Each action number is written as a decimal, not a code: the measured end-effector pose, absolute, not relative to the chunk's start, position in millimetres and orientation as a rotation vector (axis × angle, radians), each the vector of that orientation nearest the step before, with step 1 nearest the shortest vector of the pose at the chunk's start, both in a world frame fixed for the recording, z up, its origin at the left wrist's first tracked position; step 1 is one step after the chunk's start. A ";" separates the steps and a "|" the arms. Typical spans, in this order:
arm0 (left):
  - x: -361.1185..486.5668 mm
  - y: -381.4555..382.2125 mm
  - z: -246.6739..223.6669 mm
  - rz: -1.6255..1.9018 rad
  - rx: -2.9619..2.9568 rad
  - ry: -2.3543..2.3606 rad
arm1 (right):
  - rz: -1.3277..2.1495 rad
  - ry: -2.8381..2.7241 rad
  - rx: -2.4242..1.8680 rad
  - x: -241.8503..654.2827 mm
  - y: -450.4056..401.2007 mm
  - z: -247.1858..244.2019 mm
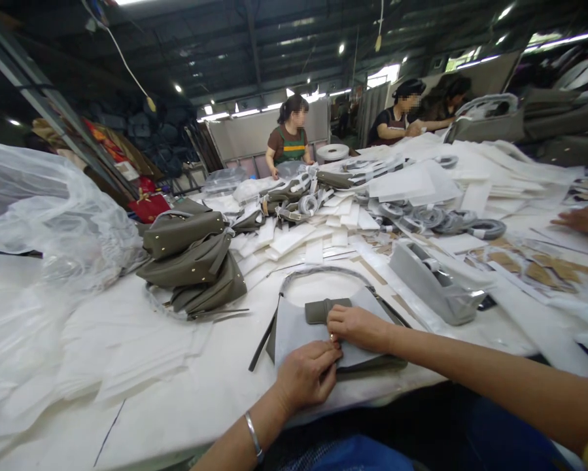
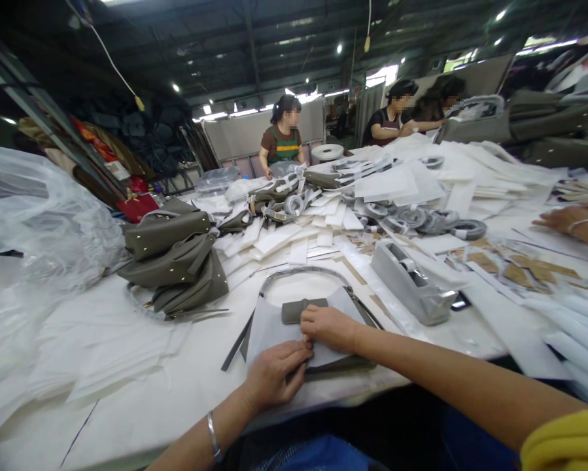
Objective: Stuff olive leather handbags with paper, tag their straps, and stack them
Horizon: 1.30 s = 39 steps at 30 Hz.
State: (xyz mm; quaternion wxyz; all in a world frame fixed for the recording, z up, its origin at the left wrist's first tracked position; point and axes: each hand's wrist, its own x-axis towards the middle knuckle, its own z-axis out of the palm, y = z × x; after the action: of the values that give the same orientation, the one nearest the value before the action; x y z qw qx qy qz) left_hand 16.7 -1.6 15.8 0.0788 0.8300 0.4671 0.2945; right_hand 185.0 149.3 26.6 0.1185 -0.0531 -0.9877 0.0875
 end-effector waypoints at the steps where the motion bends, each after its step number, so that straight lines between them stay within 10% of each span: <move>1: 17.0 -1.6 15.2 0.892 2.479 1.401 | 0.251 -2.908 -0.197 184.2 148.6 29.9; 17: 20.8 1.6 8.6 1.073 2.510 1.384 | 0.471 -2.592 -1.497 48.0 299.5 46.0; 27: 20.1 2.8 11.4 1.089 2.504 1.390 | 0.353 -2.445 -1.386 125.3 285.1 88.9; 33: 19.0 1.2 6.0 1.084 2.483 1.402 | 0.922 -2.263 -1.170 221.1 235.0 80.2; 39: 18.0 0.3 3.9 1.029 2.486 1.423 | -0.017 -2.685 -1.100 233.0 187.9 54.7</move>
State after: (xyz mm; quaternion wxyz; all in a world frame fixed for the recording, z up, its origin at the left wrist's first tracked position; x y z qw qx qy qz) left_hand 18.0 0.3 3.9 0.0490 0.8158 0.4669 0.3377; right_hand 233.0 187.9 54.7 0.1197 -0.3762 -0.9187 -0.0059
